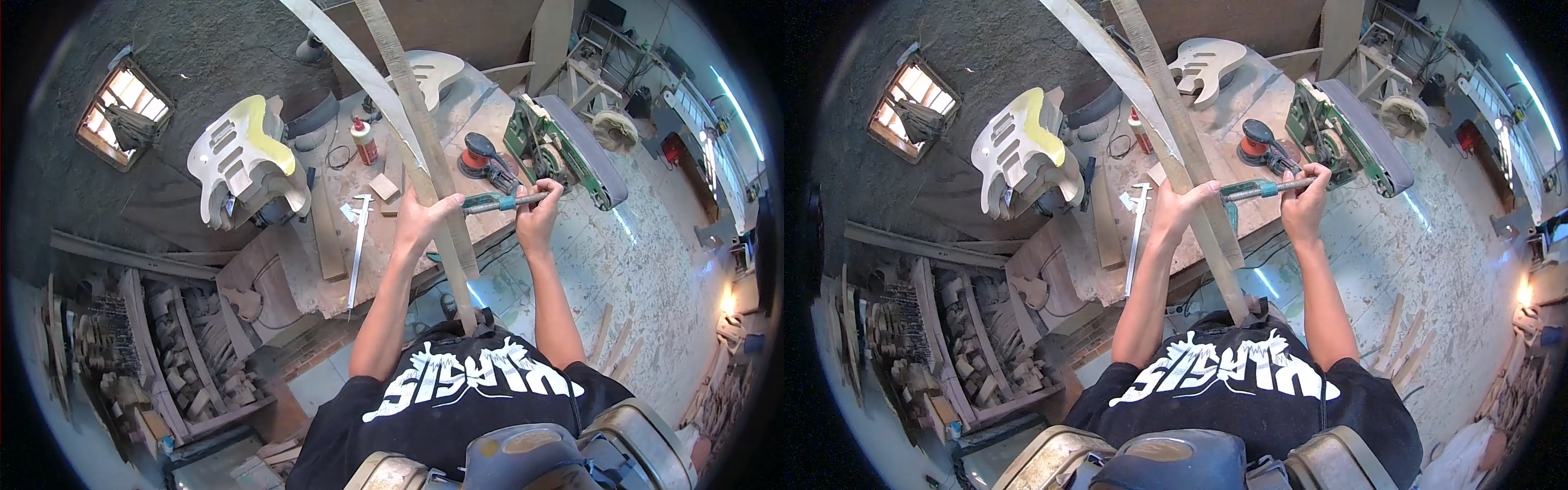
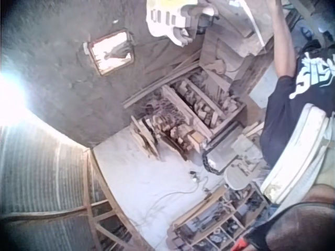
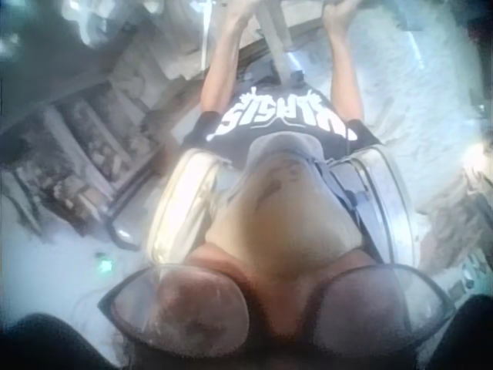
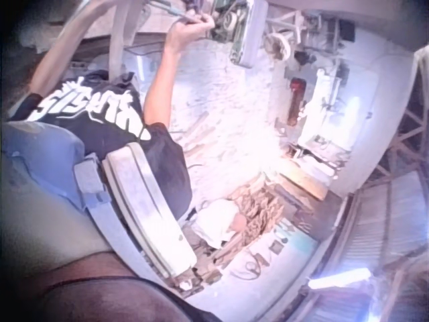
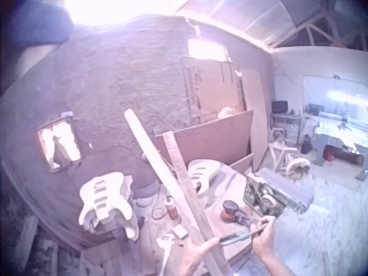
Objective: The person aligns two pieces of wood on a workbench and secures them together using a green C-clamp.
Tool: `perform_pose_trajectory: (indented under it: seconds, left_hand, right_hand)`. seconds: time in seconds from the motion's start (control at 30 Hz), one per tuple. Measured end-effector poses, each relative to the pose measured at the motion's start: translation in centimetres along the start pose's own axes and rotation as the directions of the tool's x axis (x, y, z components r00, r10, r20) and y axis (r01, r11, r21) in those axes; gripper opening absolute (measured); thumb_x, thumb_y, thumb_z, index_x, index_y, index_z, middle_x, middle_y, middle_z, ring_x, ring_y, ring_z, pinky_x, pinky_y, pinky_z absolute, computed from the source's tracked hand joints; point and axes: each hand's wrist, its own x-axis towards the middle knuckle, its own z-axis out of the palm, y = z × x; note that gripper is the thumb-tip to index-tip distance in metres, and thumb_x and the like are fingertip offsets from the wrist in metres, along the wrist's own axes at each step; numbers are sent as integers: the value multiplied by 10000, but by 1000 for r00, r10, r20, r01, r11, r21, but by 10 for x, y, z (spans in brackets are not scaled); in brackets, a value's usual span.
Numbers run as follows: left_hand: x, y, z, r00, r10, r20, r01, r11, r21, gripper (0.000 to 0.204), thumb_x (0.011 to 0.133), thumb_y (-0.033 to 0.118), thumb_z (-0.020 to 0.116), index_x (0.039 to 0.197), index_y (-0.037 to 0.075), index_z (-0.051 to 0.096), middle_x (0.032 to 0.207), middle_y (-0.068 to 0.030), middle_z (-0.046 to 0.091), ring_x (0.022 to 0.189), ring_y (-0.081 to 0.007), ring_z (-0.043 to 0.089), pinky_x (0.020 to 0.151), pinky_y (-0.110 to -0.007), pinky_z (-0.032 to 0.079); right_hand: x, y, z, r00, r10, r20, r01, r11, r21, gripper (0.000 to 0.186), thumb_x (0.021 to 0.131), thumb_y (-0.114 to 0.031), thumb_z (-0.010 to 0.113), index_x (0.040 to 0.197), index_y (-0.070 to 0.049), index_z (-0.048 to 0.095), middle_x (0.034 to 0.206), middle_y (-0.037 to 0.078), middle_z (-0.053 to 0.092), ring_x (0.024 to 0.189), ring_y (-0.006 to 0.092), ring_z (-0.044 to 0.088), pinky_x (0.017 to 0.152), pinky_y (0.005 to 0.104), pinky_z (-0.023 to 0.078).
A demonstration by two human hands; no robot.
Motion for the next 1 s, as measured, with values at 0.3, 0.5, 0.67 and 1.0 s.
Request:
perform_pose_trajectory:
  seconds: [0.3, 0.5, 0.67, 1.0]
  left_hand:
    - [-1, 1, 1, 1000, -6, 19, 7, 1000, -27, 464, 761, 265, 804, 1075, -21, 618, 918, -90, 667, 838, -184, 649, 761, -324, 524]
    - [-2, 5, 2, 998, 12, 55, -12, 1000, -9, 473, 765, 280, 808, 1073, -22, 614, 918, -92, 665, 828, -184, 649, 751, -329, 528]
    - [-3, 4, 3, 1000, 12, 26, -11, 999, -33, 514, 737, 286, 822, 1085, -25, 607, 927, -98, 666, 828, -189, 655, 756, -331, 535]
    - [-7, 2, -10, 994, 25, 103, -22, 999, -23, 533, 748, 236, 816, 1141, -32, 576, 974, -108, 683, 847, -189, 671, 764, -329, 549]
  right_hand:
    - [-2, -6, -6, 1000, -2, -14, 2, 999, -38, 296, 932, -64, 660, 1094, -42, 413, 799, 45, 447, 702, 139, 453, 641, 295, 422]
    - [0, -3, -3, 999, 36, -29, -36, 999, 13, 319, 933, -68, 662, 1135, -44, 416, 803, 39, 459, 704, 127, 464, 639, 290, 425]
    - [2, -3, 0, 998, -29, -64, 30, 999, 14, 334, 938, -81, 663, 1160, -36, 418, 785, 25, 461, 673, 113, 460, 603, 272, 414]
    - [5, -4, 7, 988, -113, -102, 105, 991, -81, 245, 953, -90, 650, 1037, -28, 428, 720, 35, 440, 605, 128, 431, 547, 289, 385]
